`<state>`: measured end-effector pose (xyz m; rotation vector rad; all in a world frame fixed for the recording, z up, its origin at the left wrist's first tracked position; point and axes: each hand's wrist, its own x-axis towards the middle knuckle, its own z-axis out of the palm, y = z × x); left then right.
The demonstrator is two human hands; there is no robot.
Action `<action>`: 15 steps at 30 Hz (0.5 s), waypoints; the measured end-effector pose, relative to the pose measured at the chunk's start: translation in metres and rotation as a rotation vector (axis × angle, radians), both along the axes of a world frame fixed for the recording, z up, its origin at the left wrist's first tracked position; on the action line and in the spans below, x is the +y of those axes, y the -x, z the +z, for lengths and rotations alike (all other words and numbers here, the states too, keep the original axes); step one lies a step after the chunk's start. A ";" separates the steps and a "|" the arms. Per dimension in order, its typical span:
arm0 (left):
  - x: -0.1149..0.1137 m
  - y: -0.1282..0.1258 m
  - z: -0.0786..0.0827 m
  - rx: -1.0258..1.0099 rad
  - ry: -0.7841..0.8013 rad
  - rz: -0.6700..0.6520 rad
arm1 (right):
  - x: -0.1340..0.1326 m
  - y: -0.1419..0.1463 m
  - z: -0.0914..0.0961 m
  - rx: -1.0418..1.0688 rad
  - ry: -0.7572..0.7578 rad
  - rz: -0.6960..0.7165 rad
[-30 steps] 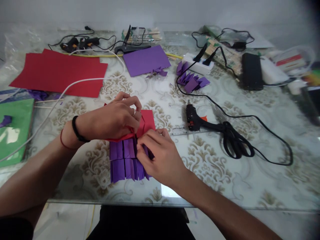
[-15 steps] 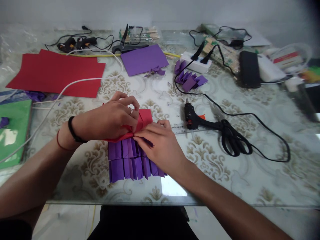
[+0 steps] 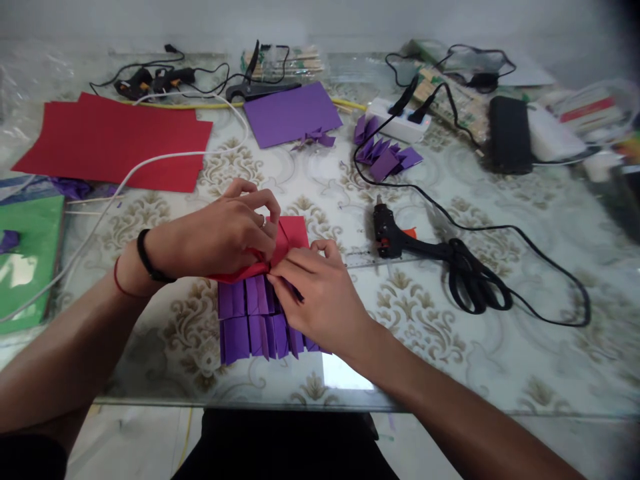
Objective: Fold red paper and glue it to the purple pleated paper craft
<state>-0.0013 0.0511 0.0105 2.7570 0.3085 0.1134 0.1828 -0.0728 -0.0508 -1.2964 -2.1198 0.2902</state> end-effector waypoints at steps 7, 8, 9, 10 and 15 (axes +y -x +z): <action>0.000 0.000 0.000 -0.030 0.004 0.002 | 0.005 -0.008 -0.006 -0.007 0.027 -0.011; 0.000 0.000 0.000 -0.036 -0.002 -0.001 | 0.005 -0.007 -0.005 -0.019 0.031 -0.010; 0.000 0.000 0.000 -0.042 -0.006 -0.003 | 0.006 -0.005 -0.005 -0.032 0.032 -0.008; -0.001 0.000 -0.001 -0.042 -0.008 -0.002 | 0.006 -0.004 -0.005 -0.044 0.030 -0.008; -0.001 -0.001 0.001 0.012 -0.011 0.014 | 0.006 0.002 -0.003 -0.060 -0.007 -0.012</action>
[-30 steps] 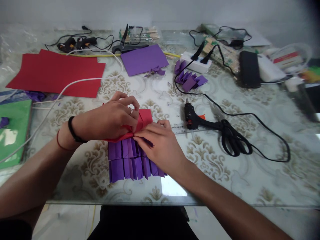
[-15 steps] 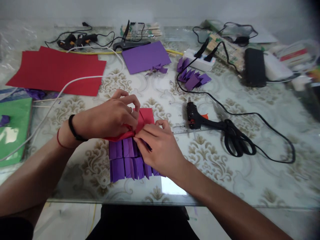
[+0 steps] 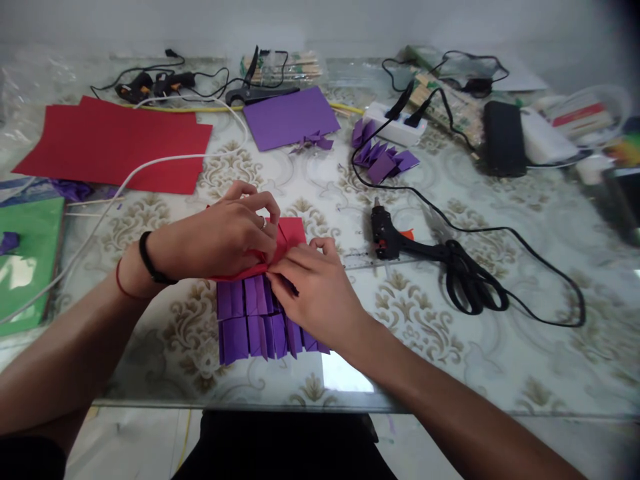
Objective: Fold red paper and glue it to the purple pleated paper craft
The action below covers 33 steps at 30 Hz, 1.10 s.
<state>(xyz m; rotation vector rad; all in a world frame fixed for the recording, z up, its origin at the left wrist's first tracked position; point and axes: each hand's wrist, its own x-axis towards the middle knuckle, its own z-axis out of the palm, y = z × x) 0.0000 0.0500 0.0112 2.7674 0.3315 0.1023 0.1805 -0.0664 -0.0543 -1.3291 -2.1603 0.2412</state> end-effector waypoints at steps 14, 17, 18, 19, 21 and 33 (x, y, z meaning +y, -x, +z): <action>-0.004 0.019 0.024 -0.172 -0.062 0.136 | 0.005 -0.045 0.029 0.197 0.065 -0.083; -0.013 0.043 0.034 -0.218 -0.082 0.283 | 0.032 -0.065 0.038 0.159 0.024 -0.132; -0.019 0.052 0.033 -0.220 -0.092 0.312 | 0.042 -0.069 0.039 0.147 0.009 -0.141; -0.025 0.061 0.030 -0.203 -0.090 0.329 | 0.053 -0.071 0.040 0.143 -0.010 -0.140; -0.041 0.076 0.019 -0.156 -0.107 0.389 | 0.071 -0.072 0.040 0.155 -0.065 -0.132; -0.082 0.081 -0.038 -0.247 0.046 0.767 | 0.042 -0.018 0.036 0.454 0.450 0.030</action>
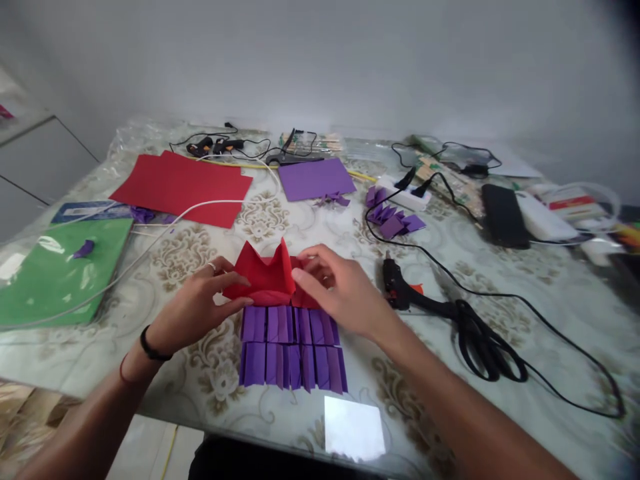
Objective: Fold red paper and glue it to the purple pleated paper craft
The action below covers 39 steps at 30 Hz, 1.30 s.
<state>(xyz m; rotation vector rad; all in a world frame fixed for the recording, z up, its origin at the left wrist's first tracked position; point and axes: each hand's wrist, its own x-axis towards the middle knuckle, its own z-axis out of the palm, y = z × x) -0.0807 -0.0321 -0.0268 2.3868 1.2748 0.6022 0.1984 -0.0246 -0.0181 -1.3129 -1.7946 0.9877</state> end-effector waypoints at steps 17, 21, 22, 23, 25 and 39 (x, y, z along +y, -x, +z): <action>0.003 -0.037 -0.006 0.086 0.010 0.127 | 0.004 0.018 -0.018 0.182 0.268 0.072; 0.004 -0.046 -0.009 0.065 0.036 0.138 | 0.010 0.018 -0.029 0.068 0.188 0.120; 0.004 -0.047 -0.009 0.060 0.041 0.140 | 0.011 0.018 -0.031 0.051 0.184 0.127; 0.004 -0.048 -0.009 0.055 0.045 0.144 | 0.012 0.018 -0.034 0.042 0.183 0.128; 0.005 -0.049 -0.010 0.047 0.051 0.146 | 0.014 0.019 -0.038 0.034 0.179 0.125; 0.015 -0.055 -0.004 0.108 0.071 0.186 | 0.008 0.023 -0.016 -0.054 0.074 0.042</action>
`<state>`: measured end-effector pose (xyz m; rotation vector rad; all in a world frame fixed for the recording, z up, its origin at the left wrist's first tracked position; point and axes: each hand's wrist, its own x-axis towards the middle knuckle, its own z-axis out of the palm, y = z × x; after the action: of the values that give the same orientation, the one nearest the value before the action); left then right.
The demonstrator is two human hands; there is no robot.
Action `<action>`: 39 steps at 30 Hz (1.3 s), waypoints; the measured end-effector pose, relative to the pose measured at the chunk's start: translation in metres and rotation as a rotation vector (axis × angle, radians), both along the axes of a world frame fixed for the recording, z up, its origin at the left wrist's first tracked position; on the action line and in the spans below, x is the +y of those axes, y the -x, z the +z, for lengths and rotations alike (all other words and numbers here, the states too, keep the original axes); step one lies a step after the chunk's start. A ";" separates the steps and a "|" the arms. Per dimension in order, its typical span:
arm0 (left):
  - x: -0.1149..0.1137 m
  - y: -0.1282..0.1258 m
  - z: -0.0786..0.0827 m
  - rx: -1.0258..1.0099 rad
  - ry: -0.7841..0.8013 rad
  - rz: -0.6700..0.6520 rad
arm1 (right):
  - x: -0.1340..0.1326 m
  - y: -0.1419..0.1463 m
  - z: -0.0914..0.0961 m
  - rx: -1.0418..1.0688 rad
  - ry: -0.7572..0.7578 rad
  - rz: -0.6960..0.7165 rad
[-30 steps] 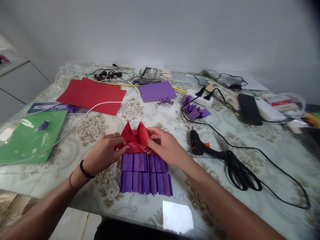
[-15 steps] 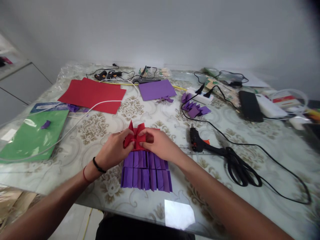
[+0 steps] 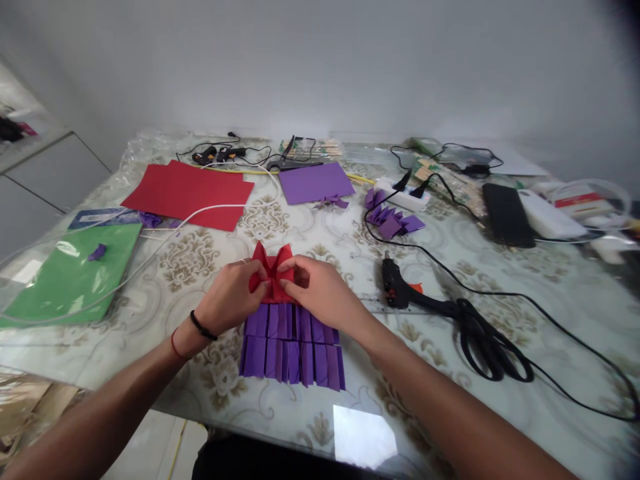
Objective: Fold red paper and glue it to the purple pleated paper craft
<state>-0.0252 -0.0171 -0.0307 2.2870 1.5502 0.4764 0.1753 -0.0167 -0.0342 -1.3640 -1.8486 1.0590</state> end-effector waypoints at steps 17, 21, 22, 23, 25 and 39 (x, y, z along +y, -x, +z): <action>-0.008 -0.006 -0.001 -0.097 0.051 0.057 | 0.003 0.001 -0.009 -0.240 -0.054 0.068; -0.004 0.004 -0.003 -0.146 0.084 0.033 | 0.001 0.000 -0.015 -0.293 -0.125 0.046; -0.003 0.007 -0.004 -0.162 0.095 0.025 | 0.002 -0.001 -0.016 -0.297 -0.139 0.046; -0.002 0.009 -0.005 -0.179 0.106 0.016 | 0.002 -0.002 -0.018 -0.296 -0.152 0.049; -0.001 0.014 -0.008 -0.207 0.126 -0.002 | 0.004 -0.003 -0.020 -0.286 -0.170 0.065; 0.013 0.031 -0.039 -0.070 -0.039 -0.165 | 0.009 -0.015 -0.038 -0.370 -0.393 0.066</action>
<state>-0.0567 -0.0039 -0.0694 2.3762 1.3167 0.5397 0.1905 -0.0074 -0.0718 -1.3262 -2.2346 0.4494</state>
